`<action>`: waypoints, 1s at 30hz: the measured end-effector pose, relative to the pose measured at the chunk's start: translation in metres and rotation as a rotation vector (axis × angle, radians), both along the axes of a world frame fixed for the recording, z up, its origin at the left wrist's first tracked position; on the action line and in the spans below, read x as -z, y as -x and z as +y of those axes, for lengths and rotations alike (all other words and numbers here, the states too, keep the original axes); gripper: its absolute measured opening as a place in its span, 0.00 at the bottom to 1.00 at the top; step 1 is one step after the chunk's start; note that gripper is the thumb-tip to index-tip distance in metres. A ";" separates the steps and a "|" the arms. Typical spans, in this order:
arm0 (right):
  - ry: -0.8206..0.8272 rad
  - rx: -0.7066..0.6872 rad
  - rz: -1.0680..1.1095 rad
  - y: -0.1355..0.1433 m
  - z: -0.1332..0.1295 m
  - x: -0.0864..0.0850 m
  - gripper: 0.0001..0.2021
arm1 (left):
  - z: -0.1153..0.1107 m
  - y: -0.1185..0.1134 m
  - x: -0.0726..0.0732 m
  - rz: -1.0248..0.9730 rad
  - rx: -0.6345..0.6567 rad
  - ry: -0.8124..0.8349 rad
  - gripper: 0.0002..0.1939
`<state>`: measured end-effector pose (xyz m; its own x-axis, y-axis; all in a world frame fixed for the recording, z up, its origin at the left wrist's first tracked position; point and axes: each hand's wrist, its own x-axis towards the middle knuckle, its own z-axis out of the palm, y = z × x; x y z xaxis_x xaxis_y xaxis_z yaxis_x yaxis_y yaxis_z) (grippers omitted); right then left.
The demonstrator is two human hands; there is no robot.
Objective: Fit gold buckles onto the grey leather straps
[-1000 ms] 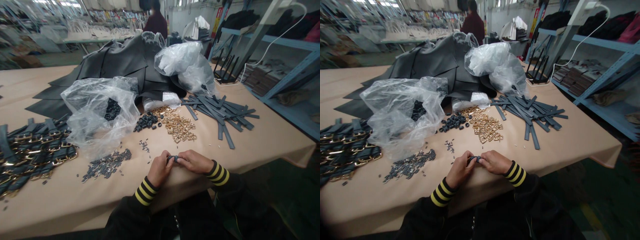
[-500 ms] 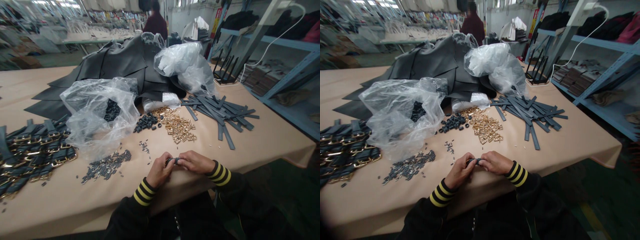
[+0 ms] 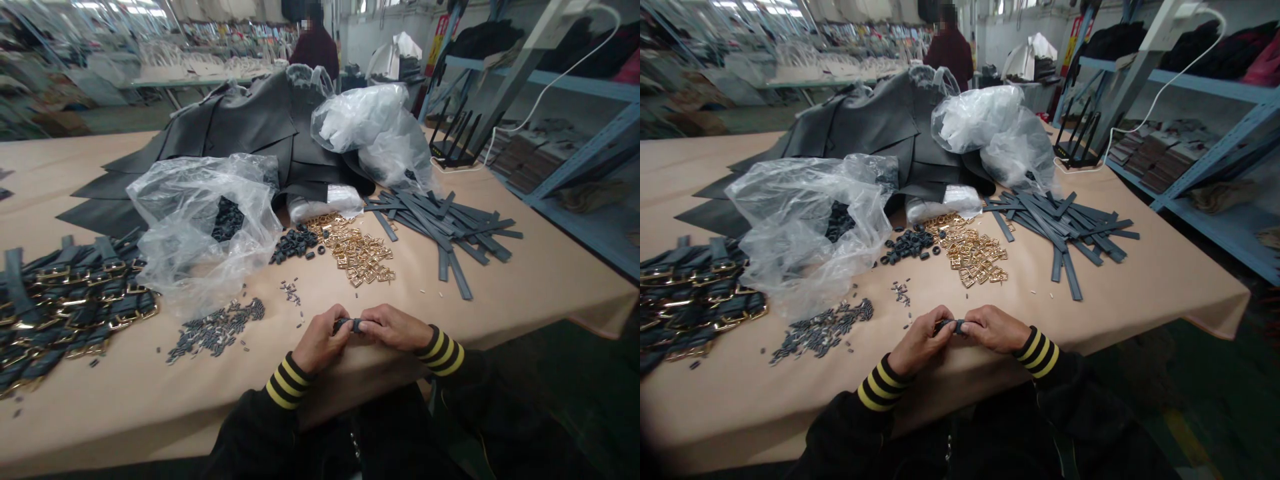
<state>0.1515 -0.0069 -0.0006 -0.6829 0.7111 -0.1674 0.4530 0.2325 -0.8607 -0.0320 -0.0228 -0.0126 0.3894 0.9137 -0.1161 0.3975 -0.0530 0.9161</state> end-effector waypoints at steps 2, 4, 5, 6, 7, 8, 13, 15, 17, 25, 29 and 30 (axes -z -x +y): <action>0.022 -0.015 0.005 -0.001 0.000 -0.004 0.14 | 0.003 0.003 -0.004 -0.137 0.093 0.189 0.10; -0.021 -0.033 -0.031 -0.002 0.001 -0.009 0.14 | 0.006 0.005 -0.007 -0.226 0.161 0.315 0.11; -0.060 -0.040 -0.057 -0.002 0.001 -0.011 0.13 | 0.007 0.006 -0.007 -0.228 0.172 0.326 0.11; -0.099 -0.048 -0.083 -0.002 0.001 -0.013 0.13 | 0.008 0.005 -0.007 -0.197 0.168 0.300 0.11; -0.134 -0.052 -0.106 -0.001 0.002 -0.013 0.13 | 0.008 0.003 -0.007 -0.135 0.150 0.238 0.10; -0.166 -0.046 -0.124 -0.001 0.001 -0.012 0.12 | 0.008 0.001 -0.006 -0.047 0.122 0.147 0.09; -0.235 0.057 -0.140 0.001 0.000 -0.002 0.11 | 0.005 -0.008 -0.001 0.290 -0.004 -0.215 0.06; -0.194 0.051 -0.094 0.000 0.000 0.000 0.11 | 0.006 -0.007 -0.001 0.231 0.052 -0.174 0.06; -0.124 0.027 -0.041 -0.001 0.001 0.001 0.13 | 0.008 -0.003 -0.003 0.118 0.119 -0.093 0.07; -0.041 -0.065 -0.081 -0.004 0.008 -0.004 0.14 | 0.003 0.005 0.000 -0.259 0.221 0.233 0.11; -0.169 -0.137 -0.196 0.000 0.011 -0.015 0.10 | -0.002 0.003 0.005 -0.343 0.193 0.325 0.09; -0.189 -0.135 -0.209 0.002 0.010 -0.016 0.10 | -0.003 0.002 0.006 -0.347 0.165 0.312 0.09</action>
<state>0.1497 0.0035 0.0156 -0.7380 0.6483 -0.1871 0.5696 0.4499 -0.6878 -0.0341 -0.0255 -0.0187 0.5902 0.7789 -0.2121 0.0755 0.2084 0.9751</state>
